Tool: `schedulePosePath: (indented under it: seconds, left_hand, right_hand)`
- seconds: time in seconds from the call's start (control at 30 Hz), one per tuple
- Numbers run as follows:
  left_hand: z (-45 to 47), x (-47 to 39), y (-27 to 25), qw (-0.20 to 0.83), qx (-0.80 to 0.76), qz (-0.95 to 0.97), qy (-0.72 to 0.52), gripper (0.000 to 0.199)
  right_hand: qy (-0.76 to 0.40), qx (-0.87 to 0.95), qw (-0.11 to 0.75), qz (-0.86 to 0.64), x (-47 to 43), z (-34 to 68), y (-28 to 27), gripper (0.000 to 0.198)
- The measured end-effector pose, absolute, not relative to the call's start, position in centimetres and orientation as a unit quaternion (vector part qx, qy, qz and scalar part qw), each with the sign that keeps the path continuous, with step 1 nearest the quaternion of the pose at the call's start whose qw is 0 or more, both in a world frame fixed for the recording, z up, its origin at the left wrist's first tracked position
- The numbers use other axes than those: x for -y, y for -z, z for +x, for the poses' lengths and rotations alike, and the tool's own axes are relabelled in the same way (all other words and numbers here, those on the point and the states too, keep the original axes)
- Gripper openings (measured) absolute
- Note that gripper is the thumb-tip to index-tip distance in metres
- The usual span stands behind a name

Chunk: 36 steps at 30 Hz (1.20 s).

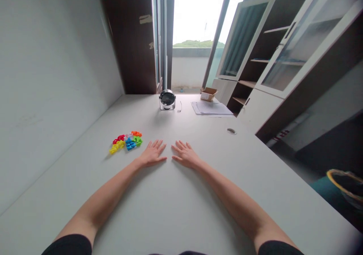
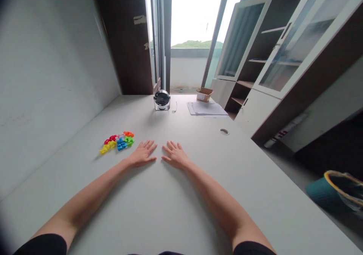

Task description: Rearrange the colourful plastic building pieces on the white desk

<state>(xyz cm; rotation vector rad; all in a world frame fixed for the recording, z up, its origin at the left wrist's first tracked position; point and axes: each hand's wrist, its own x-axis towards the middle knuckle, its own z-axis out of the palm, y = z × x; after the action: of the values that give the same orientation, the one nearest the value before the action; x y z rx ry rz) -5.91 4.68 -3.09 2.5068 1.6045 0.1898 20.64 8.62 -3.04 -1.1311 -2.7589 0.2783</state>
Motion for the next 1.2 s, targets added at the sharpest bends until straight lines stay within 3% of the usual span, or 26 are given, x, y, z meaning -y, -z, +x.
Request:
schedulePosePath:
  seconds: [0.23, 1.2]
  left_hand:
    - [-6.9, -3.0, 2.6, 0.083, -0.524, 0.841, -0.103, 0.06]
    - [-6.0, -3.5, 3.4, 0.047, -0.536, 0.832, -0.136, 0.055]
  right_hand:
    - [-0.119, 0.921, 0.094, -0.358, -8.4, 22.2, 3.0, 0.058]
    - [-0.102, 0.913, 0.11, -0.38, -8.2, 22.1, 2.8, 0.053]
